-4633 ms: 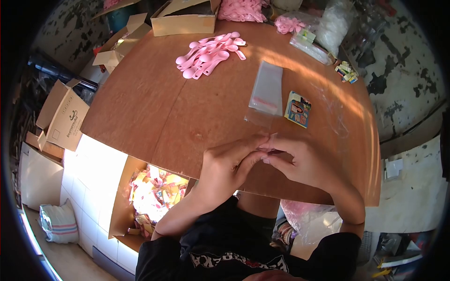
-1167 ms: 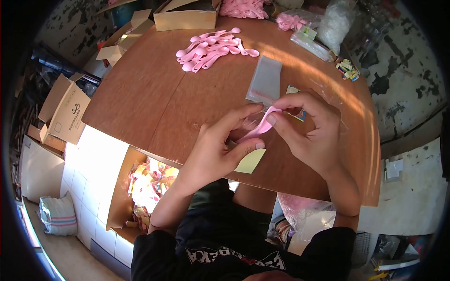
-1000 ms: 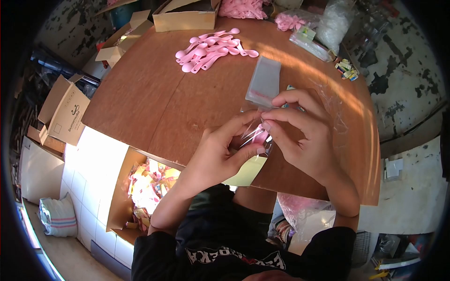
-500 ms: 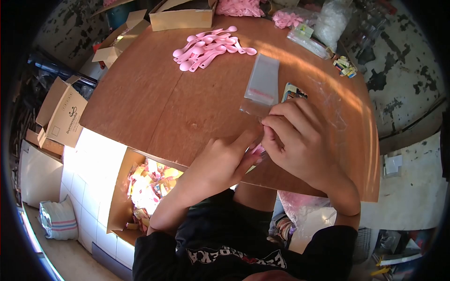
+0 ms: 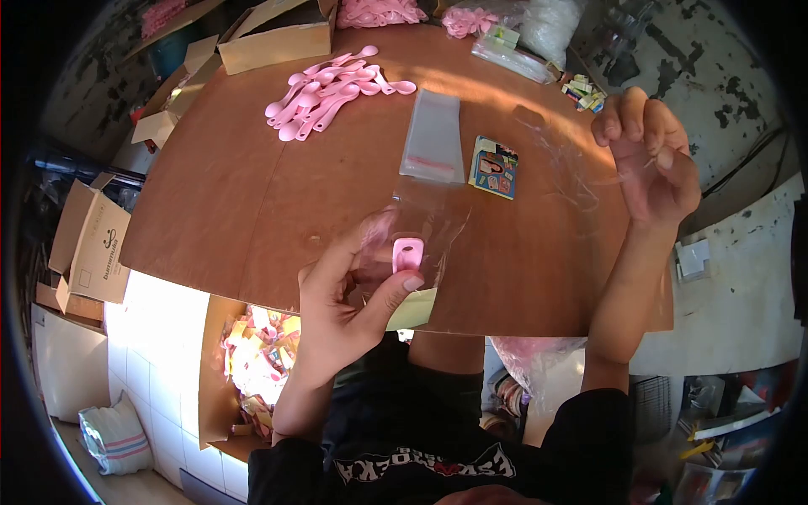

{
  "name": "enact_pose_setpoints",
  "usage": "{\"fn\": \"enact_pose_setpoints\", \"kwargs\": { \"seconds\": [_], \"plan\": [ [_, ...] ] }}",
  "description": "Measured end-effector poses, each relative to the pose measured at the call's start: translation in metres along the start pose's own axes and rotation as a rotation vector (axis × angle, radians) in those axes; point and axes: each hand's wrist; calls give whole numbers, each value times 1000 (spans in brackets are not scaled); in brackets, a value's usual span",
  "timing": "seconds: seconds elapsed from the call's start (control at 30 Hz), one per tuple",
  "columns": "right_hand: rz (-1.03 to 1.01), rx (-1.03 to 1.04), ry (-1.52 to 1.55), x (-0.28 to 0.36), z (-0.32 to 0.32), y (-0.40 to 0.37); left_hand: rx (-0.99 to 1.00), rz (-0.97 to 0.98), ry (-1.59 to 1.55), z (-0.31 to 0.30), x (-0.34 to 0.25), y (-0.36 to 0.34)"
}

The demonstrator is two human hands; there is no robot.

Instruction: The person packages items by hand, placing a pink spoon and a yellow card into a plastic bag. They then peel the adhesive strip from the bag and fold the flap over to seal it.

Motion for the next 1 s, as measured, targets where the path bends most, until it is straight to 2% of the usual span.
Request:
{"fn": "enact_pose_setpoints", "kwargs": {
  "seconds": [0.03, 0.1, 0.17, 0.23, 0.27, 0.33, 0.4, 0.47, 0.53, 0.6, 0.63, 0.7, 0.77, 0.83, 0.87, 0.9, 0.97, 1.0],
  "plan": [
    [-49, 136, 164, 3, -28, 0, 6, -3, -4, 0, 2, 1],
    [157, -45, 448, -17, -108, -24, -49, -30, -39, -1, 3, 0],
    [824, -537, -1238, -60, -163, -63, -40, -62, -59, -2, -2, 0],
    [548, -666, -1576, -96, -227, -126, -55, -56, -19, -5, -2, 0],
    [543, -645, -1578, -95, -211, -122, -73, -57, -21, -6, 0, 0],
    [387, -798, -1302, -86, -145, -105, -22, -89, -18, -5, 4, 2],
    [324, -687, -999, -85, -98, -85, -10, -108, -17, 5, 6, 9],
    [383, -432, -711, -64, -9, -52, 24, -148, -53, 18, 3, 13],
    [263, -243, -434, -64, 41, -43, 43, -130, -43, 29, 4, 14],
    [328, -326, -283, -64, 84, -37, 61, -105, -72, 36, 4, 17],
    [321, -327, -290, -67, 88, -36, 65, -96, -75, 38, 5, 17],
    [310, -125, -458, -72, 90, -36, 62, -42, 39, 36, 7, 16],
    [285, -176, -442, -59, 93, -26, 106, -66, -54, 28, 3, 17],
    [17, -266, -578, -40, 92, -14, -38, 180, 119, 22, 3, 18],
    [-161, -321, -614, -34, 93, -8, -34, 176, 121, 18, 3, 18],
    [-155, -324, -612, -39, 90, -5, -52, 142, 118, 15, 3, 17],
    [-41, -229, -856, -54, 76, 2, -91, 87, 107, 13, 3, 17],
    [-26, -236, -825, -68, 67, -2, -92, 90, 99, 15, 2, 18]
  ]
}}
Point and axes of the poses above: each hand's wrist, its own y-axis towards the middle knuckle, its own z-axis out of the palm, x = y × z, and after that the axes turned 11 degrees about y, right-handed
